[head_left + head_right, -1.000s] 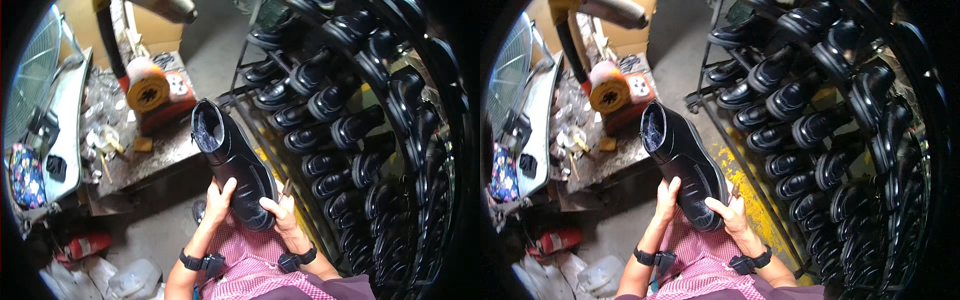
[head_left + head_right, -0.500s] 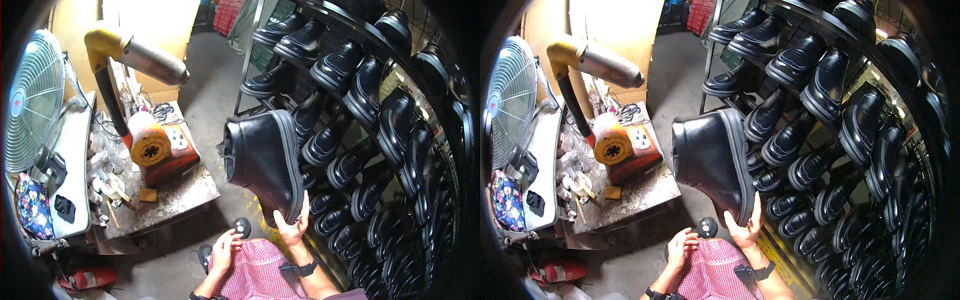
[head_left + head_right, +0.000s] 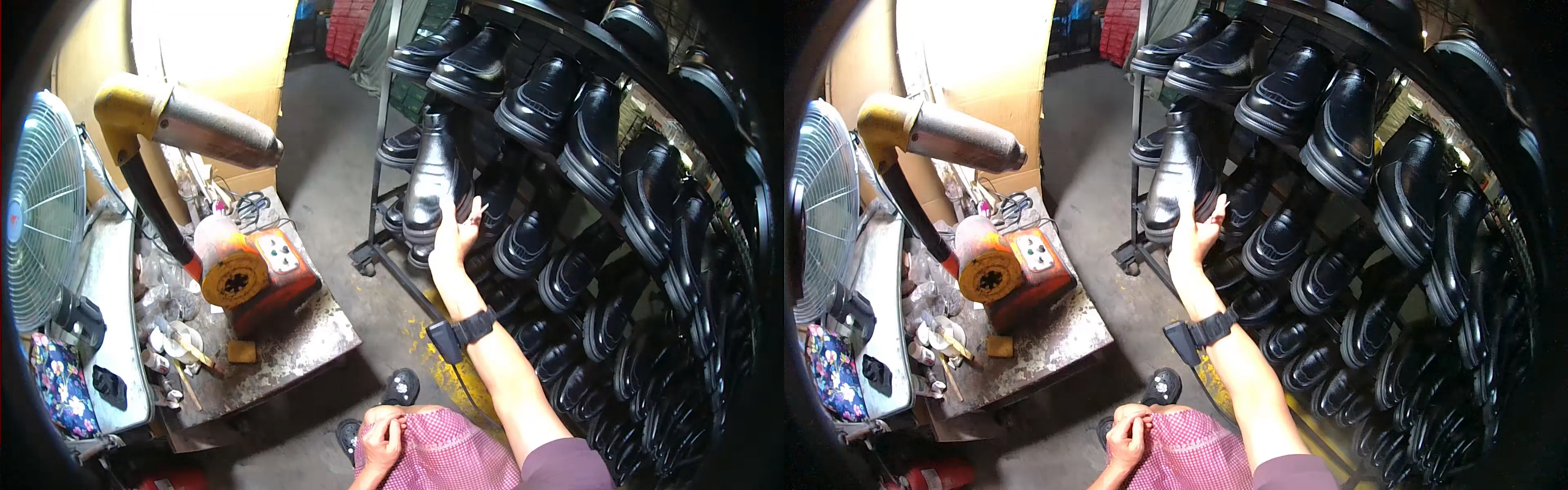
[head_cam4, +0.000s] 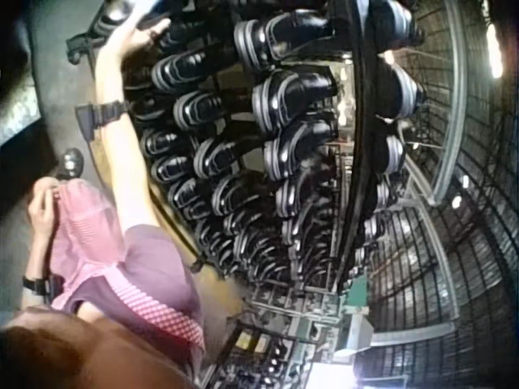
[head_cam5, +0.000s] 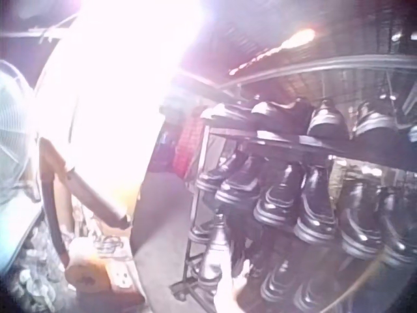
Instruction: Inspecting finished black leather shoes and using tweezers to remove stray threads or debris.
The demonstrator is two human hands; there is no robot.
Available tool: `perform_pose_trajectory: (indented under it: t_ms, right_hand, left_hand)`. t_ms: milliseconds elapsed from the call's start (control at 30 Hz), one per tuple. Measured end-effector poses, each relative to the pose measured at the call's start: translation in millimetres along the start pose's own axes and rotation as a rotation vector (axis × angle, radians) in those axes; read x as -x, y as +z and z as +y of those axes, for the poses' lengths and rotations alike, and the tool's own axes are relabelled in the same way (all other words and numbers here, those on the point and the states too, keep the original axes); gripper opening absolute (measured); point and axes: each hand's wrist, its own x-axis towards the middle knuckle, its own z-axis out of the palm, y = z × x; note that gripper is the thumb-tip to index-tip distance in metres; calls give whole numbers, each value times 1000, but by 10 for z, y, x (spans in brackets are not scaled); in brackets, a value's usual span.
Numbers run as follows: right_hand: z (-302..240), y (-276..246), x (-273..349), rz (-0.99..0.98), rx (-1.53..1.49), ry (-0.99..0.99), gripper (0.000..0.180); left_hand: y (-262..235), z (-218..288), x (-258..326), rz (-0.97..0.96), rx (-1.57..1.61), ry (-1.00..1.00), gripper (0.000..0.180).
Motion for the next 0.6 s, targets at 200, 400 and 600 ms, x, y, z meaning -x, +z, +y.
perform_pose_trajectory:
  t_ms: [200,400,600]
  right_hand:
    - [523,438,-619,90,70,82,85]
    - [587,334,-463,-116,24,595,84]
    - [260,-505,340,-38,-28,469,37]
  left_hand:
    - [45,-157,30,-5,-63,11,15]
    - [-12,-177,39,57,-13,-62,11]
    - [-40,-143,18,43,-24,-24,11]
